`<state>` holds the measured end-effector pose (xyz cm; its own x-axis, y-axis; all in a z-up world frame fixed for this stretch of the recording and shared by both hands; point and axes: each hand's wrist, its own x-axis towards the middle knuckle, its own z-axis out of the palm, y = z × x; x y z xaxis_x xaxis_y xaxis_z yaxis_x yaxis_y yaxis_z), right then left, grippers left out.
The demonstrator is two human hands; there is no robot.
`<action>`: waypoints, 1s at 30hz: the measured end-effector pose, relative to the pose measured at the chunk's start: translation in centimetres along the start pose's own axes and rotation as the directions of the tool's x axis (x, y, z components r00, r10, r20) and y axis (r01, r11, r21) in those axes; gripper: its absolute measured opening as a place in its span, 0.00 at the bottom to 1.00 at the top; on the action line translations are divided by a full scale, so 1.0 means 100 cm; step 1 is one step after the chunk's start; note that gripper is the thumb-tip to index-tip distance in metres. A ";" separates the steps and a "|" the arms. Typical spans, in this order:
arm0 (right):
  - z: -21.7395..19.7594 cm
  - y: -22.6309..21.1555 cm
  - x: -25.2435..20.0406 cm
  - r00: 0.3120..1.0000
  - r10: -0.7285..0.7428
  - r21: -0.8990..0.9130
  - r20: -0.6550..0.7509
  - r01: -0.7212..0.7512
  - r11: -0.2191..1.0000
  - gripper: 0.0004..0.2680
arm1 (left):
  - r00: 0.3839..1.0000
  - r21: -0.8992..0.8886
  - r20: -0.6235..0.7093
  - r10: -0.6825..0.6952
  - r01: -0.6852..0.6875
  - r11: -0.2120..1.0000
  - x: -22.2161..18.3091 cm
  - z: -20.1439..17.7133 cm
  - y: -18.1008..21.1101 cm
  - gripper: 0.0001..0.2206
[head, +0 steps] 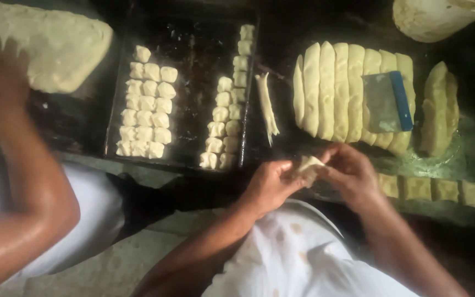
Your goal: Cutting a long strip of dough into squares using a scraper and folding the corners inward to shape small pastries.
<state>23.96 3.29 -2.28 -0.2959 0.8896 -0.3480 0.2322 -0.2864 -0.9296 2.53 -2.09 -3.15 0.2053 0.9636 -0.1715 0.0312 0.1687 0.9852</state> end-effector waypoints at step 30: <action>0.032 0.057 0.065 0.660 -0.505 -0.711 0.557 0.693 0.122 0.06 | 0.782 0.295 -0.503 0.368 -0.245 0.924 0.071 0.000 -0.039 0.08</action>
<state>20.44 6.31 -10.21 -0.8284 0.5332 0.1716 0.4817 0.8345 -0.2675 3.88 4.07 -8.23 -0.3197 0.9201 0.2264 0.2669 -0.1418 0.9532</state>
